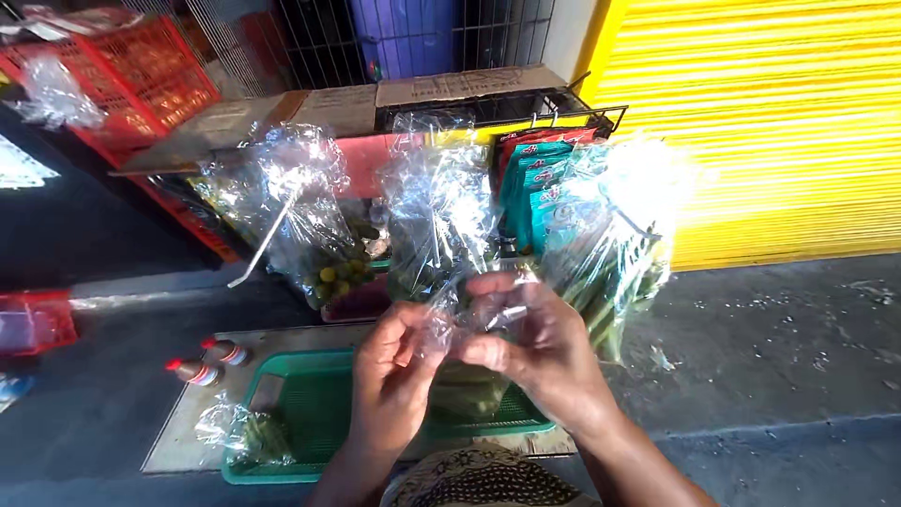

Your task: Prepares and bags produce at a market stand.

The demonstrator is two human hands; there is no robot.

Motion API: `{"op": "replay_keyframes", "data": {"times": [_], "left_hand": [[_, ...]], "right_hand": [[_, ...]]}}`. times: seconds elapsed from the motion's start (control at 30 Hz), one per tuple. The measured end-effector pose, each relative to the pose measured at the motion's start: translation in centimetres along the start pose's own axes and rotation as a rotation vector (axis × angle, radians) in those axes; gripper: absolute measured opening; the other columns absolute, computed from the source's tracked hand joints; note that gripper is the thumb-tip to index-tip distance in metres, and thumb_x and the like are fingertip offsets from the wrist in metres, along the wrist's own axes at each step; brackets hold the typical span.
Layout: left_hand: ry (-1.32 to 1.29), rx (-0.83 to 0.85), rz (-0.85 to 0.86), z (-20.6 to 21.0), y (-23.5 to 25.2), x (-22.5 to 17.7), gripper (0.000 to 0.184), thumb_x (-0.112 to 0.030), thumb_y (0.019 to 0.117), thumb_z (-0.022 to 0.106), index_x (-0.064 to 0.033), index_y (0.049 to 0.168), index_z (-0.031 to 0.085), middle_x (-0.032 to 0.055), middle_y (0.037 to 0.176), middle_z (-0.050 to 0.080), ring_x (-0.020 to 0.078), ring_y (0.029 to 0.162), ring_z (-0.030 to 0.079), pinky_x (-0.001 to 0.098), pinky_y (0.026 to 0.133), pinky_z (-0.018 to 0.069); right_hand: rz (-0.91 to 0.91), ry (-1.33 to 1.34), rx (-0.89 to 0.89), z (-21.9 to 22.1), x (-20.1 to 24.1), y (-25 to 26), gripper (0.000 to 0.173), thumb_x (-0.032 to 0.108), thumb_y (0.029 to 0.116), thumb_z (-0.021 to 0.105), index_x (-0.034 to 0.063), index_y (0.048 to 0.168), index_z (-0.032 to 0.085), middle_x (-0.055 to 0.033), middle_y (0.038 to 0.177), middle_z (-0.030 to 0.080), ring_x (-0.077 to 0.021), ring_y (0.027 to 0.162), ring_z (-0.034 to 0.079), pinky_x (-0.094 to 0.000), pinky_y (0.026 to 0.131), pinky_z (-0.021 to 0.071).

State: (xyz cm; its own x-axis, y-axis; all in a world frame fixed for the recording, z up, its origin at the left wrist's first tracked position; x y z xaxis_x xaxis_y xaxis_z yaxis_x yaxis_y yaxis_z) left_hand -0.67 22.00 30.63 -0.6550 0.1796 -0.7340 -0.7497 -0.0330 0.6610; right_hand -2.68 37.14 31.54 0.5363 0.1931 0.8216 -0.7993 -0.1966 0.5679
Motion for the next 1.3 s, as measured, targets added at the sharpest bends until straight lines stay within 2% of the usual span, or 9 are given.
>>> {"op": "replay_keyframes", "data": {"times": [0.1,0.27,0.37,0.63,0.87,0.97,1.1,1.23,1.3], "left_hand": [[0.036,-0.044,0.023,-0.2,1.5,-1.0,0.013,-0.014,0.1008,0.063,-0.0165,0.112,0.068,-0.0055,0.1,0.071,0.0057,0.089,0.069,0.0253,0.081,0.0607],[0.147,-0.132,-0.021,-1.0,3.9,-0.5,0.011,-0.007,0.0997,0.06,-0.0078,0.11,0.065,0.0004,0.09,0.068,0.0093,0.073,0.067,0.0269,0.066,0.0611],[0.17,-0.15,-0.072,-1.1,4.6,0.6,0.008,-0.007,0.1006,0.06,-0.0057,0.108,0.063,0.0022,0.086,0.064,0.0087,0.071,0.063,0.0247,0.064,0.0568],[0.208,-0.103,0.049,0.0,5.8,0.5,0.007,-0.001,0.101,0.055,-0.0006,0.105,0.061,0.0047,0.089,0.06,0.0069,0.069,0.058,0.0207,0.06,0.0522],[0.371,-0.159,0.159,0.2,6.1,0.7,0.008,0.001,0.1001,0.05,0.0002,0.095,0.056,0.006,0.084,0.056,0.0067,0.07,0.056,0.0193,0.061,0.0506],[0.381,-0.197,0.225,0.3,6.4,0.5,0.007,0.003,0.0979,0.047,0.0036,0.095,0.053,0.0096,0.083,0.055,0.0098,0.073,0.056,0.0226,0.065,0.051],[0.406,-0.17,0.165,0.0,6.8,0.8,0.008,0.007,0.0965,0.05,0.0081,0.101,0.056,0.0133,0.089,0.059,0.0134,0.077,0.06,0.0264,0.068,0.0545],[0.479,-0.143,-0.005,-0.9,7.2,3.9,0.013,0.006,0.0968,0.056,0.0053,0.109,0.056,0.015,0.09,0.062,0.0176,0.075,0.062,0.0305,0.065,0.0549],[0.415,-0.193,0.068,-1.2,8.5,4.8,0.014,0.009,0.0924,0.057,0.0108,0.106,0.059,0.0178,0.088,0.064,0.0195,0.074,0.063,0.0333,0.067,0.0555]], "right_hand": [[-0.049,0.074,-0.015,0.8,0.3,1.6,0.003,0.003,0.0941,0.07,0.0027,0.097,0.071,0.0003,0.086,0.074,-0.0055,0.077,0.071,-0.0232,0.073,0.0628],[-0.044,0.067,-0.063,1.5,-0.7,3.6,0.005,0.003,0.0971,0.065,0.0056,0.099,0.069,-0.0005,0.08,0.071,-0.0072,0.067,0.068,-0.0222,0.063,0.0611],[0.005,0.053,-0.085,1.6,-1.8,3.9,0.004,0.003,0.0973,0.064,0.0052,0.1,0.066,-0.0029,0.078,0.071,-0.0095,0.063,0.067,-0.0228,0.06,0.0602],[-0.037,0.063,-0.099,1.3,-2.1,4.4,0.008,0.014,0.1023,0.061,0.0144,0.099,0.069,0.0022,0.082,0.069,-0.0072,0.065,0.066,-0.0242,0.061,0.0613],[-0.1,-0.017,-0.178,1.6,-2.7,4.5,0.012,0.008,0.1019,0.058,0.0184,0.1,0.065,0.01,0.084,0.066,-0.0005,0.071,0.064,-0.0189,0.067,0.0582],[-0.148,-0.053,-0.204,1.4,-2.8,4.9,0.015,0.005,0.1004,0.059,0.017,0.103,0.067,0.0117,0.089,0.069,-0.0003,0.082,0.066,-0.0206,0.076,0.0581],[-0.18,-0.085,-0.212,1.7,-3.0,5.3,0.016,0.002,0.0998,0.059,0.0159,0.105,0.064,0.0127,0.092,0.068,-0.0016,0.086,0.067,-0.0242,0.083,0.0583],[-0.06,-0.207,-0.273,1.0,-5.7,6.1,0.012,0.007,0.1001,0.06,0.0174,0.098,0.056,0.0139,0.084,0.06,0.0009,0.077,0.062,-0.0221,0.074,0.0556],[-0.07,-0.206,-0.268,0.7,-5.8,7.0,0.011,0.006,0.099,0.063,0.0152,0.102,0.057,0.0135,0.088,0.064,0.0004,0.082,0.064,-0.024,0.08,0.0573]]}}
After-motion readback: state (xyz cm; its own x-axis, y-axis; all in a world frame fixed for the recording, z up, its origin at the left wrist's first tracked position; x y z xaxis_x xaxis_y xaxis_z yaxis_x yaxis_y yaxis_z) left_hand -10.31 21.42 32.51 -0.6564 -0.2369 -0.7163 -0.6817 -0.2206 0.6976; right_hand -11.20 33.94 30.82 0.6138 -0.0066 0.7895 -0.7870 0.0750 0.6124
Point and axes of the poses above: each hand's wrist, its own y-axis towards the middle knuckle, its own z-axis out of the palm, x = y × z, the point moved 9 cm from there along y, towards the middle knuckle
